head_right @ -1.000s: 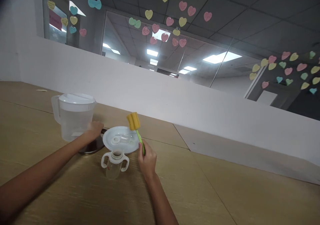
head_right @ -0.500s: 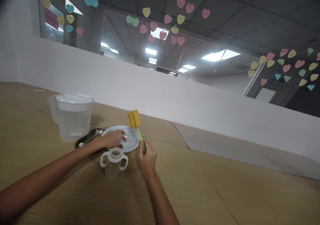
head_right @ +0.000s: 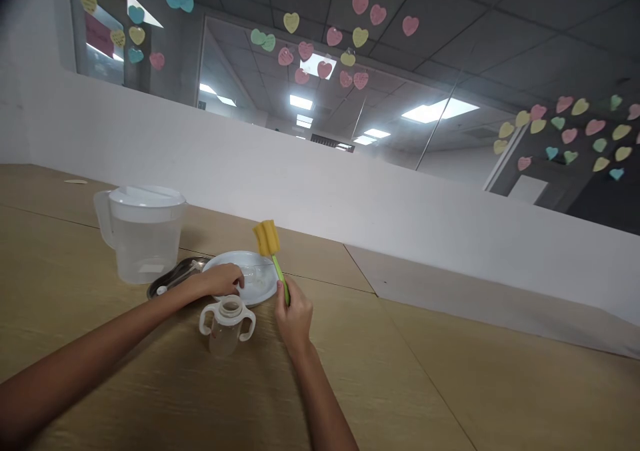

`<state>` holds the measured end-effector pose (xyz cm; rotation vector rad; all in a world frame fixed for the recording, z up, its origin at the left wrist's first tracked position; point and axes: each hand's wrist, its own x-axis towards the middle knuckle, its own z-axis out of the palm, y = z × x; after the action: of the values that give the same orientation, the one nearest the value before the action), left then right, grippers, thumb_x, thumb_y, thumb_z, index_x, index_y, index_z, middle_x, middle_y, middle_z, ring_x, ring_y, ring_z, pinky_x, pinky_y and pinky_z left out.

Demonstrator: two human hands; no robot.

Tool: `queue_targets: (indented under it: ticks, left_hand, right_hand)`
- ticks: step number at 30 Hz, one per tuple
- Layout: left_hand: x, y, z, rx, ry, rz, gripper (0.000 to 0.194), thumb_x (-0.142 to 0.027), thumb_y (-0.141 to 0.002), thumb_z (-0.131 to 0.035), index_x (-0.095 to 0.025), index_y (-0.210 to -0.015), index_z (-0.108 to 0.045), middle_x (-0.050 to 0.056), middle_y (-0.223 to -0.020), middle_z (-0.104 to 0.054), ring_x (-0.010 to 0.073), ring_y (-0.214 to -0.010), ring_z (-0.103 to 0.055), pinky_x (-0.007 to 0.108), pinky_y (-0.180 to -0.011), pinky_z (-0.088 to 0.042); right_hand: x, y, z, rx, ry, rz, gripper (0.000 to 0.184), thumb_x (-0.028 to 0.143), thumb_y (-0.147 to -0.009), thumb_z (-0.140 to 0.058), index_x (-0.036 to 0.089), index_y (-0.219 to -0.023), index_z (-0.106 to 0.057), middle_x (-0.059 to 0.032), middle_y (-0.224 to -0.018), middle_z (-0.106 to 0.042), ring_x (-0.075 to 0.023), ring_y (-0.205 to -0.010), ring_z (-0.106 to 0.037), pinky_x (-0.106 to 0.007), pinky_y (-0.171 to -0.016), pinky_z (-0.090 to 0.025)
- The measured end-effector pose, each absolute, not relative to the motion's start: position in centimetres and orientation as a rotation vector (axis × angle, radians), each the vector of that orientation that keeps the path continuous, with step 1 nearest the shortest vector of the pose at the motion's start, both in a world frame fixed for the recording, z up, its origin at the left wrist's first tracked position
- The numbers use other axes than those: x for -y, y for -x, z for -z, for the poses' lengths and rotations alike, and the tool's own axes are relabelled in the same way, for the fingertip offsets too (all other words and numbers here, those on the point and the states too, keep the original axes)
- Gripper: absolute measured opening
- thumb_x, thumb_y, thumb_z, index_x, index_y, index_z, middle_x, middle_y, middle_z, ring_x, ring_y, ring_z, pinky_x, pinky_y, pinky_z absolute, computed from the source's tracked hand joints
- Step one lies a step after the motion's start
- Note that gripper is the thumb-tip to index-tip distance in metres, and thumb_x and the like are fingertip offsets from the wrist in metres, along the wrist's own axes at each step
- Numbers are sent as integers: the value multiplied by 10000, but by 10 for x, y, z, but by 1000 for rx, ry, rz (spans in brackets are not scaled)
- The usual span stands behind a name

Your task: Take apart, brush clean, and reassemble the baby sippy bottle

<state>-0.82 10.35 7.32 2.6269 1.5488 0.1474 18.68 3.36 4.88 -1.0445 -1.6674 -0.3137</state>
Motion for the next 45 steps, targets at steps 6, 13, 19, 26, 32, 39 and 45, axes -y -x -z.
queue_targets:
  ticks: [6, 13, 19, 26, 32, 39, 45]
  left_hand:
    - [-108, 13, -70, -1691, -2620, -217, 274, -86, -683, -572, -173, -916, -685, 110, -1047, -647, 231, -1010, -585, 308, -839, -446]
    - [-117, 16, -64, -1688, -2607, -266, 247, -94, -671, -575, -186, -867, -693, 93, -1000, -649, 219, -970, -589, 291, -813, -449]
    - [-119, 18, -65, -1637, -2602, -299, 255, -72, -657, -556, -173, -845, -697, 82, -980, -645, 191, -908, -602, 247, -784, -444]
    - [-118, 19, -67, -1559, -2584, -261, 305, -68, -627, -551, -191, -868, -691, 54, -936, -664, 185, -866, -610, 232, -737, -448]
    - [-122, 22, -66, -1528, -2547, -222, 309, -170, -629, -628, -220, -931, -675, 34, -935, -681, 196, -867, -620, 240, -714, -459]
    - [-116, 15, -66, -1486, -2571, -250, 407, -270, -708, -601, -246, -1114, -616, 77, -1036, -667, 247, -971, -608, 318, -808, -452]
    - [-118, 11, -61, -1482, -2581, -331, 366, -284, -738, -573, -210, -1092, -633, 107, -1127, -638, 260, -1046, -581, 336, -865, -432]
  right_hand:
    - [-34, -187, -48, 1668, 1029, 316, 262, 283, -903, -420, 146, -977, -631, -67, -857, -694, -154, -740, -649, -229, -665, -480]
    - [-33, -187, -48, 1678, 1043, 293, 270, 288, -906, -410, 153, -982, -631, -60, -854, -695, -152, -739, -648, -230, -665, -478]
    - [-33, -187, -48, 1688, 1030, 287, 269, 284, -907, -413, 143, -986, -629, -69, -879, -696, -157, -763, -654, -231, -682, -481]
    - [-33, -187, -49, 1689, 1037, 277, 271, 284, -907, -411, 149, -991, -630, -64, -880, -697, -154, -764, -653, -230, -686, -482]
    - [-33, -187, -48, 1686, 1053, 278, 278, 293, -906, -408, 153, -987, -634, -63, -875, -697, -152, -751, -651, -226, -668, -480]
    - [-33, -187, -48, 1685, 1046, 306, 288, 294, -905, -403, 145, -990, -635, -69, -857, -698, -153, -728, -650, -233, -665, -485]
    - [-33, -185, -48, 1707, 1038, 304, 289, 289, -909, -396, 140, -987, -631, -74, -856, -696, -155, -725, -647, -233, -659, -479]
